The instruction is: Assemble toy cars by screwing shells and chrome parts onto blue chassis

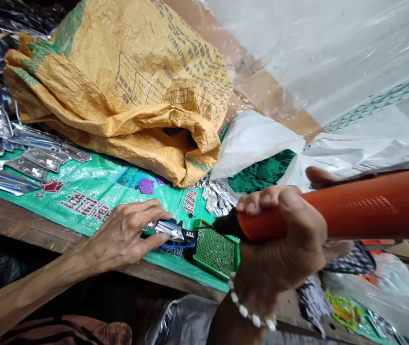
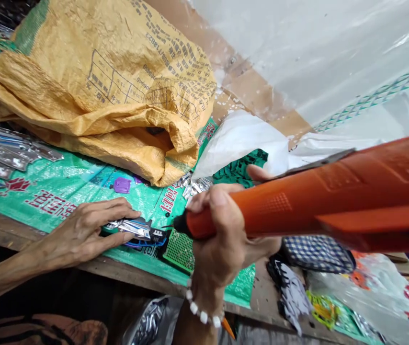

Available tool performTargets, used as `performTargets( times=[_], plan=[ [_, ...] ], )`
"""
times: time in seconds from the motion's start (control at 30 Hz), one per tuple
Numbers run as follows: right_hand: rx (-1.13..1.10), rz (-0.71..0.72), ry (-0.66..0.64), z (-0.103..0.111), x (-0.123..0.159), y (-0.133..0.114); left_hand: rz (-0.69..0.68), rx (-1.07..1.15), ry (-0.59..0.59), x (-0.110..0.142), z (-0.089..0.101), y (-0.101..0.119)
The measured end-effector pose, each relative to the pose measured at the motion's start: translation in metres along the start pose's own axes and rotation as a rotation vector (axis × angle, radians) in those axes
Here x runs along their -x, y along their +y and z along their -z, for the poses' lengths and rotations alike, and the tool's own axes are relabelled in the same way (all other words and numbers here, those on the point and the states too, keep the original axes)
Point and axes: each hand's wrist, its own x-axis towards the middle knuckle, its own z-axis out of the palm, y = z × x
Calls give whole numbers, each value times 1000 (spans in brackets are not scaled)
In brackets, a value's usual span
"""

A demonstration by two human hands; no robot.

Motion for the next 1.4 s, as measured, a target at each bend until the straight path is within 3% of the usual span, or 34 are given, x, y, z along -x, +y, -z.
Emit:
performTargets(
  times=[0.1, 0.27, 0.4, 0.63, 0.93, 1.23, 1.4],
  plan=[
    [34, 87, 179, 24, -9, 11, -22, -21, 24, 2, -3, -3],
    [84, 58, 221, 63, -9, 36, -64, -31, 139, 7, -12, -5],
    [163, 43, 185, 76, -2, 48, -18, -19, 152, 10, -17, -2],
    [110, 43, 171, 80, -1, 50, 59, -46, 144, 15, -19, -4],
    [64, 17, 160, 68, 2, 56, 56, -31, 144, 14, -19, -4],
    [49, 9, 137, 64, 3, 60, -2, -41, 145, 13, -17, -5],
    [42, 5, 139, 63, 3, 62, -155, -172, 134, 8, -14, -9]
  ],
)
